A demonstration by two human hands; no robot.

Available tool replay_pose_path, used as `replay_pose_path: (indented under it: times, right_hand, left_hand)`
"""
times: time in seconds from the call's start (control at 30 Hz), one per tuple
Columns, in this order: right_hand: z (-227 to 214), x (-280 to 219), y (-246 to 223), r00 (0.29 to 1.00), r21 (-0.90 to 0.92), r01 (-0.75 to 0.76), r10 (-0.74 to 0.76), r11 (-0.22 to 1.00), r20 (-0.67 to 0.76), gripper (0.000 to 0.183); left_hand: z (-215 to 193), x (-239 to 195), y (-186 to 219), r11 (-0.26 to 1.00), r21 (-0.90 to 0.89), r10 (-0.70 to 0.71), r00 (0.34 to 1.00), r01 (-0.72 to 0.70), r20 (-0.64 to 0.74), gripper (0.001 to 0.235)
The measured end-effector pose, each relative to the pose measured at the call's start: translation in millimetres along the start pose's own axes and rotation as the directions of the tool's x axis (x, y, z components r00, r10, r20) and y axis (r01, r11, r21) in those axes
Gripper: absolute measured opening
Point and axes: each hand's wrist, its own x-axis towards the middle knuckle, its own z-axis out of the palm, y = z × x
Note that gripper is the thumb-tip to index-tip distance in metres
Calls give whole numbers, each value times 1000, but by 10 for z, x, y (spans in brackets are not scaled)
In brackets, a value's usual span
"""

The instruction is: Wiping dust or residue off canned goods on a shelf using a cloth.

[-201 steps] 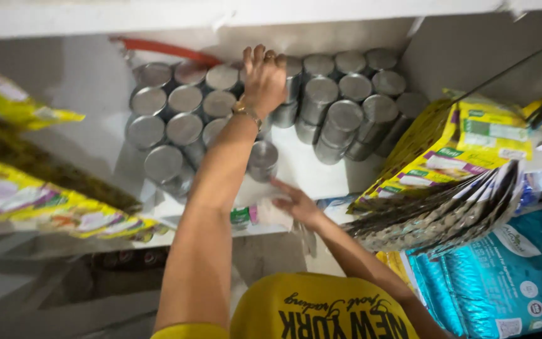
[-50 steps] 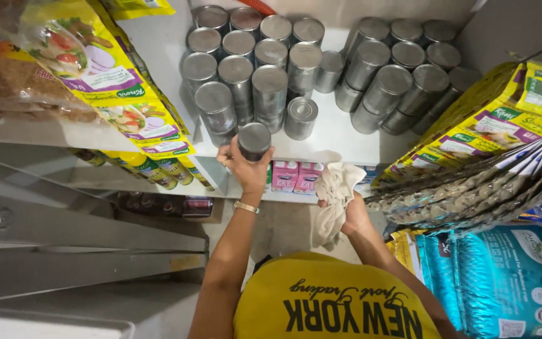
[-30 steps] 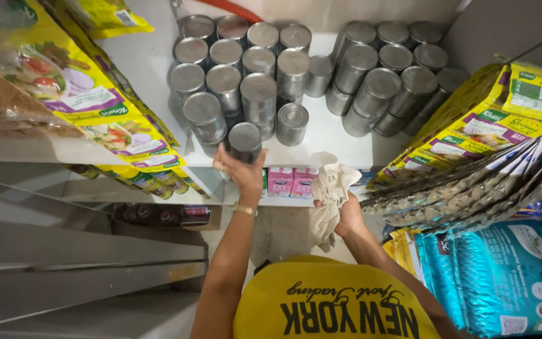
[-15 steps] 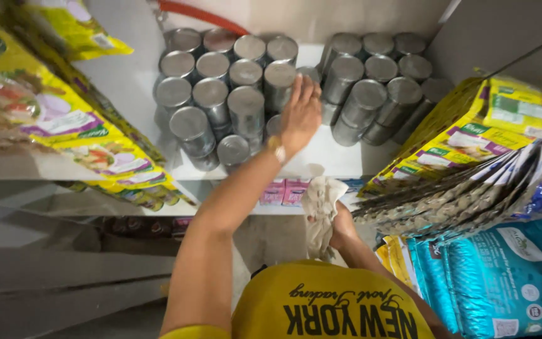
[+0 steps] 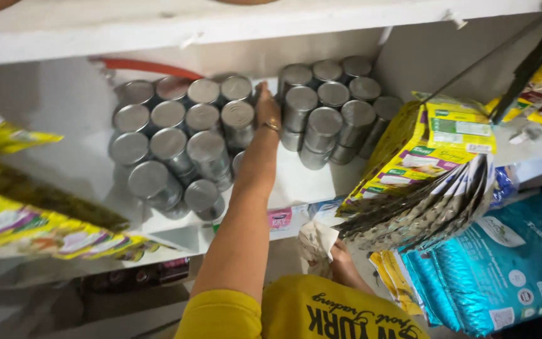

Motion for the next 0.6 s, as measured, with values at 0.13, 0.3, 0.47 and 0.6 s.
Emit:
replay_pose_path:
  times: [0.13,0.3,0.47,0.6]
  right_hand:
    - [-185,60,68,999,36,8,-6,999,-53,40]
    - [-138,-9,-10,993,30,-16,19,999,-114,38]
    - [5,-70,-170,994,7,-26,27,1000,-106,37]
    - [46,-100,-218,991,29,-79,81,996,-105,36]
  left_hand:
    - [48,83,-120,984,-133,131,986,-117,99,52]
    - [-254,-177,-421,915,-394,144,983,-88,116,46]
    - [-435,-214,-551,852,-522,89,994,-46,58,42]
    - [-167,-168,-464,787,-615,92,995,-51,35,38]
